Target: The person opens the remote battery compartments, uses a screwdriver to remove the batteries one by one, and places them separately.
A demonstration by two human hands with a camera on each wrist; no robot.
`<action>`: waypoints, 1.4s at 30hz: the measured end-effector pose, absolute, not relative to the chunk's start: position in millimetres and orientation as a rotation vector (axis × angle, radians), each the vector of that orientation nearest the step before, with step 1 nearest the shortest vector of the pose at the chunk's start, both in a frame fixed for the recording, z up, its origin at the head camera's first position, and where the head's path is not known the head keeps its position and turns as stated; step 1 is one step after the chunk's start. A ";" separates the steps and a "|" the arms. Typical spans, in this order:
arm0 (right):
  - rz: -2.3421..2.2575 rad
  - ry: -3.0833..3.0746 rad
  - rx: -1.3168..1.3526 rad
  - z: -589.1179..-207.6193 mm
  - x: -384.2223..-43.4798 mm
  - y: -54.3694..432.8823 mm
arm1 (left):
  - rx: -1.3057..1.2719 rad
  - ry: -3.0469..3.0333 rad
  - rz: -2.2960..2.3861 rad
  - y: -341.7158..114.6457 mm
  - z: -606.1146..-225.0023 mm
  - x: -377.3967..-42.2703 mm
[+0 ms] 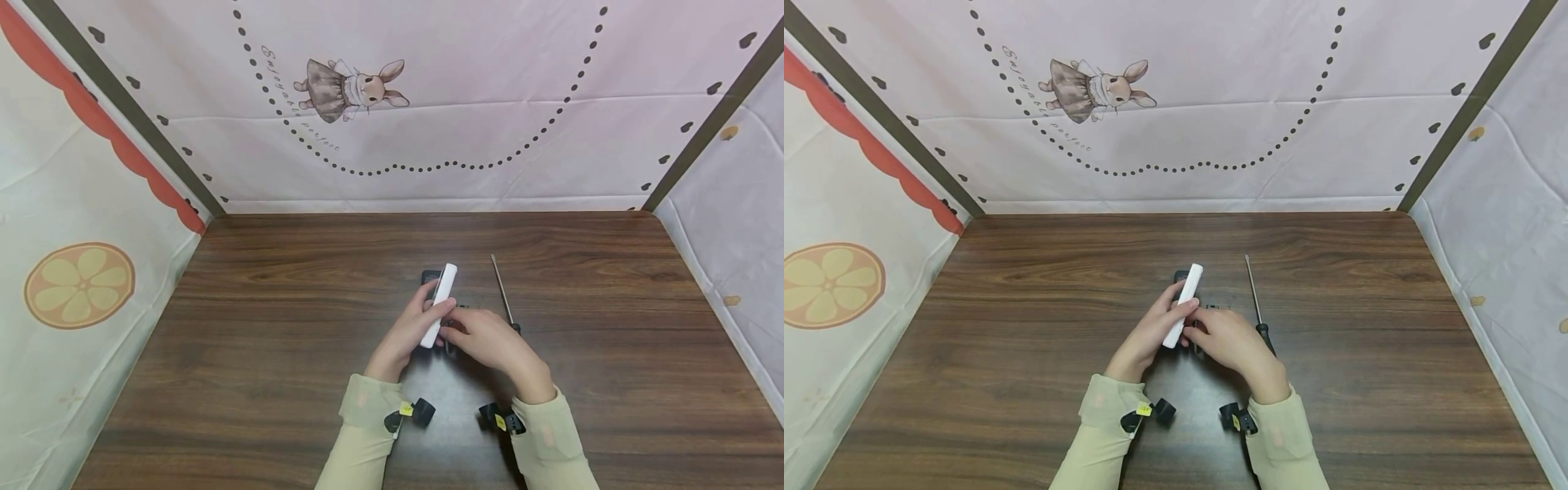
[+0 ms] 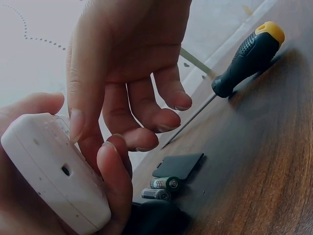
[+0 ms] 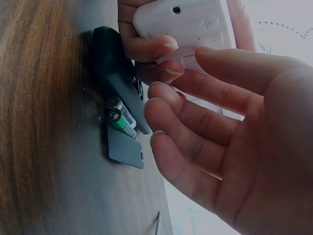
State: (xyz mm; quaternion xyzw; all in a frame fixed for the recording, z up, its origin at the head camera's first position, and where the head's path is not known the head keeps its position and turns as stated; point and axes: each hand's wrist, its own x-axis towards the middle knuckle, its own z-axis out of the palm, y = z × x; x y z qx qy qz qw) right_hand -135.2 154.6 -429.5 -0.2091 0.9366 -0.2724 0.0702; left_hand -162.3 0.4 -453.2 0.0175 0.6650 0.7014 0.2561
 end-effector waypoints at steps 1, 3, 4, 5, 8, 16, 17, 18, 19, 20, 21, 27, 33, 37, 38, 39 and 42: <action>-0.820 2.819 -0.629 -429.6 -135.2 154.6 | 0.050 1.806 1.901 0.2 -450.1 -161.3; -0.819 2.819 -0.628 -429.5 -135.1 154.7 | 0.052 1.812 1.893 0.0 -444.0 -159.1; -0.819 2.819 -0.628 -429.5 -135.1 154.7 | 0.052 1.815 1.890 0.0 -440.7 -157.9; -0.821 2.819 -0.627 -429.6 -135.1 154.7 | 0.053 1.817 1.890 0.1 -437.4 -156.8; -0.823 2.818 -0.626 -429.7 -135.2 154.8 | 0.053 1.822 1.890 0.3 -431.0 -154.3; -0.833 2.813 -0.627 -429.7 -135.4 154.9 | 0.046 1.844 1.870 0.4 -429.1 -153.4; -0.836 2.812 -0.626 -429.7 -135.5 154.9 | 0.044 1.845 1.869 0.4 -429.2 -153.4; -0.837 2.811 -0.625 -429.7 -135.5 154.9 | 0.042 1.847 1.867 0.4 -429.2 -153.5; -0.838 2.810 -0.624 -429.6 -135.5 154.8 | 0.039 1.848 1.866 0.3 -429.1 -153.4; -0.838 2.810 -0.623 -429.6 -135.5 154.8 | 0.037 1.849 1.863 0.2 -429.1 -153.4; -0.838 2.809 -0.623 -429.5 -135.5 154.9 | 0.038 1.849 1.862 0.2 -429.0 -153.4; -0.841 2.807 -0.623 -429.5 -135.5 154.9 | 0.043 1.854 1.857 0.0 -429.0 -153.3; -0.845 2.802 -0.621 -430.5 -135.0 154.8 | 0.042 1.855 1.856 -0.1 -429.8 -153.1; -0.846 2.803 -0.623 -430.8 -135.3 154.7 | 0.042 1.852 1.860 -0.2 -430.1 -153.3; -0.845 2.804 -0.623 -430.7 -135.4 154.6 | 0.043 1.850 1.862 -0.3 -430.1 -153.5; -0.843 2.804 -0.622 -430.6 -135.6 154.6 | 0.044 1.849 1.864 -0.3 -430.0 -153.5; -0.837 2.804 -0.621 -430.4 -135.9 154.6 | 0.040 1.850 1.861 -0.1 -429.5 -153.6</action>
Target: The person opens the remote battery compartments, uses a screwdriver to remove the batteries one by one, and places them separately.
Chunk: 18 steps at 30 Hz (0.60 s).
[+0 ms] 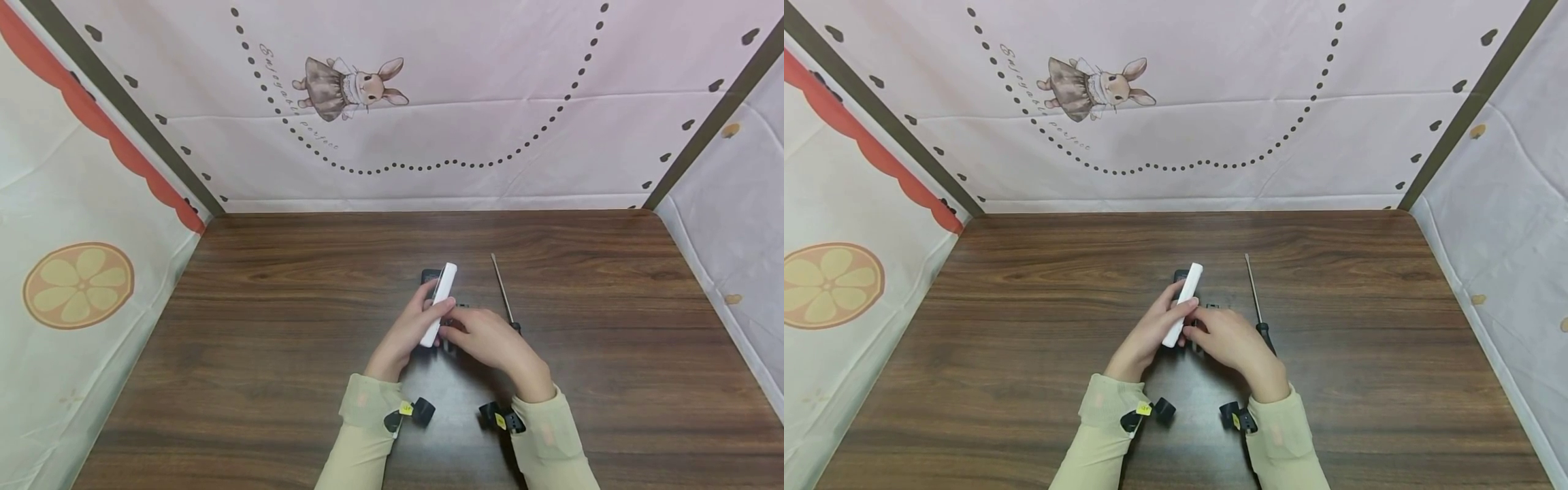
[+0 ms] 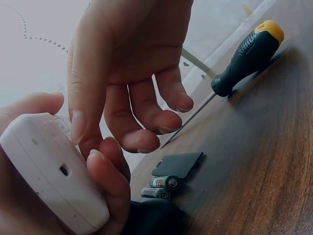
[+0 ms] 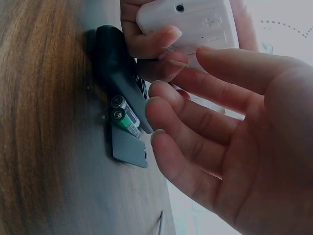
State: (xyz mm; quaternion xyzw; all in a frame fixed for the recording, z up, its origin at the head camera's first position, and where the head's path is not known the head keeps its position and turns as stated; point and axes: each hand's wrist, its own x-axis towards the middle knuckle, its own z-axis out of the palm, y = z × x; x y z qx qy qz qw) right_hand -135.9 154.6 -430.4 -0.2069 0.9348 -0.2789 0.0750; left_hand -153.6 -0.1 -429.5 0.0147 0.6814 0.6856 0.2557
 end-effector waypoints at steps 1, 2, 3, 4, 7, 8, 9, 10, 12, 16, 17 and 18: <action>-0.836 2.803 -0.618 -430.2 -136.0 154.5 | 0.039 1.851 1.860 -0.2 -429.2 -153.5; -0.833 2.803 -0.618 -430.2 -136.1 154.5 | 0.037 1.852 1.858 -0.2 -428.9 -153.4; -0.832 2.803 -0.619 -430.2 -136.1 154.5 | 0.035 1.853 1.856 -0.2 -428.6 -153.2; -0.831 2.803 -0.619 -430.1 -136.1 154.4 | 0.035 1.854 1.855 -0.2 -428.5 -153.2; -0.832 2.801 -0.616 -430.1 -135.8 154.2 | 0.035 1.858 1.854 -0.2 -428.7 -153.3; -0.832 2.800 -0.615 -430.0 -135.7 154.1 | 0.036 1.859 1.854 -0.2 -428.9 -153.3; -0.832 2.800 -0.614 -430.0 -135.6 154.1 | 0.037 1.860 1.854 -0.2 -429.1 -153.4; -0.832 2.800 -0.613 -430.0 -135.6 154.1 | 0.039 1.861 1.854 -0.3 -429.2 -153.4; -0.831 2.802 -0.614 -430.2 -135.5 154.0 | 0.043 1.857 1.858 -0.4 -429.2 -153.2; -0.830 2.804 -0.619 -430.2 -135.7 154.0 | 0.047 1.854 1.867 -0.1 -428.9 -152.8; -0.829 2.804 -0.619 -430.2 -135.7 154.0 | 0.048 1.854 1.868 0.0 -428.8 -152.7; -0.829 2.804 -0.617 -430.3 -135.7 154.0 | 0.048 1.855 1.868 0.1 -428.9 -152.7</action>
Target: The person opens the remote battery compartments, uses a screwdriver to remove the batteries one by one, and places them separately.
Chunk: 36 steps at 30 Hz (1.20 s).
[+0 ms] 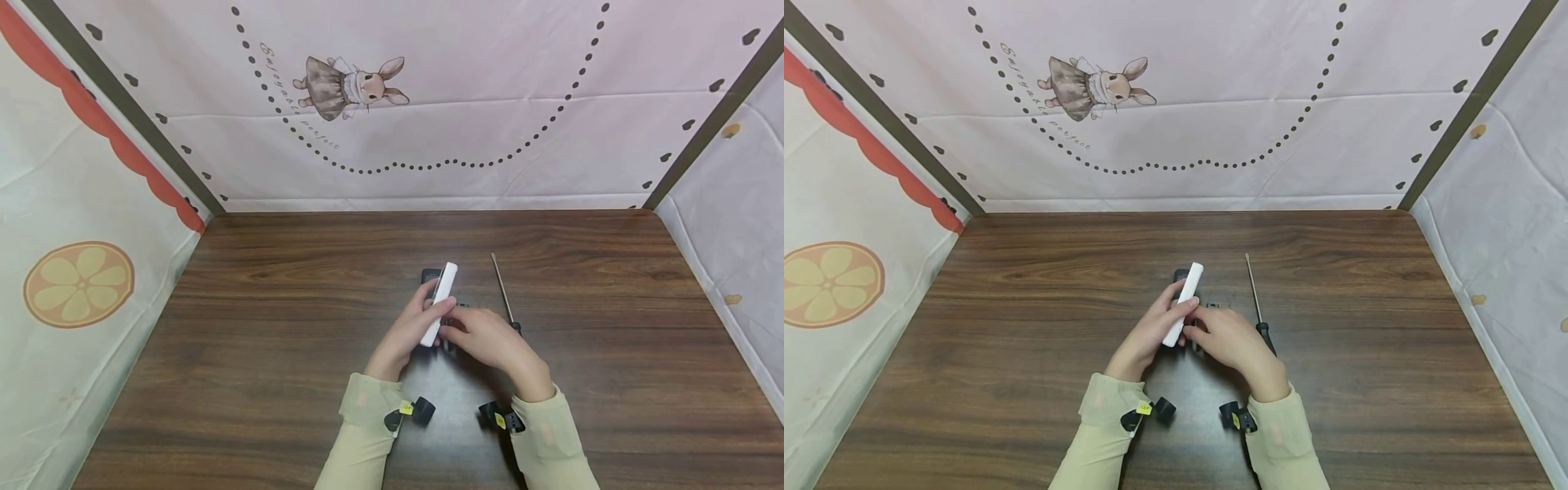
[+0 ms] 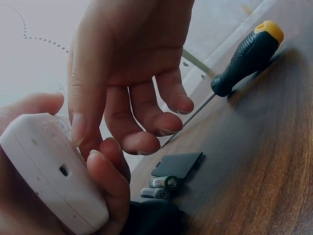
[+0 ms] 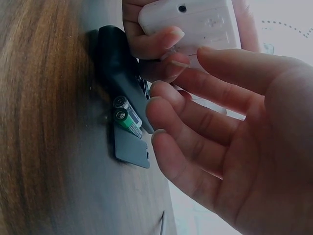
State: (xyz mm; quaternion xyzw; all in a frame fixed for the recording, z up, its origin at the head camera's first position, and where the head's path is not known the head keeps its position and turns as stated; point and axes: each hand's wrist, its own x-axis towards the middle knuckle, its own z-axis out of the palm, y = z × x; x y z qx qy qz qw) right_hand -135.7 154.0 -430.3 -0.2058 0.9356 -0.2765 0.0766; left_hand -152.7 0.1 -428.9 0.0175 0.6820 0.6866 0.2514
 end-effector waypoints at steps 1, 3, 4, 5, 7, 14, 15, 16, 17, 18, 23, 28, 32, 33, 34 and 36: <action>-0.828 2.804 -0.614 -430.4 -135.8 154.2 | 0.047 1.857 1.867 0.2 -428.9 -152.8; -0.827 2.804 -0.611 -430.7 -135.9 154.2 | 0.048 1.857 1.867 0.5 -429.5 -153.4; -0.826 2.805 -0.609 -430.9 -136.0 154.2 | 0.048 1.855 1.869 0.6 -429.9 -153.5; -0.827 2.804 -0.606 -431.0 -136.0 154.2 | 0.049 1.853 1.873 0.8 -430.7 -154.0; -0.828 2.804 -0.604 -431.3 -136.1 154.1 | 0.045 1.847 1.876 0.8 -436.6 -156.7; -0.829 2.803 -0.610 -432.1 -135.9 153.8 | 0.019 1.846 1.872 0.6 -458.7 -163.6; -0.830 2.804 -0.613 -432.2 -135.9 153.8 | 0.019 1.851 1.873 0.6 -459.4 -163.5; -0.833 2.804 -0.617 -432.2 -135.9 153.7 | 0.018 1.854 1.876 0.6 -460.0 -163.4; -0.835 2.805 -0.621 -432.3 -135.8 153.7 | 0.020 1.855 1.880 0.6 -460.4 -163.2; -0.838 2.805 -0.623 -432.4 -135.8 153.8 | 0.021 1.857 1.883 0.5 -460.6 -163.0; -0.846 2.797 -0.625 -432.8 -135.8 153.9 | 0.024 1.861 1.894 0.3 -461.5 -162.6; -0.846 2.798 -0.620 -433.0 -135.9 154.4 | 0.029 1.860 1.892 0.6 -461.7 -163.0; -0.845 2.797 -0.615 -433.0 -135.9 154.7 | 0.030 1.854 1.886 0.8 -460.0 -163.0; -0.845 2.797 -0.613 -433.0 -135.9 154.7 | 0.032 1.852 1.885 0.8 -459.5 -162.9; -0.841 2.798 -0.613 -433.0 -135.9 154.8 | 0.032 1.851 1.884 0.8 -458.9 -162.9; -0.835 2.802 -0.614 -432.7 -136.0 154.9 | 0.033 1.848 1.884 0.8 -457.9 -162.8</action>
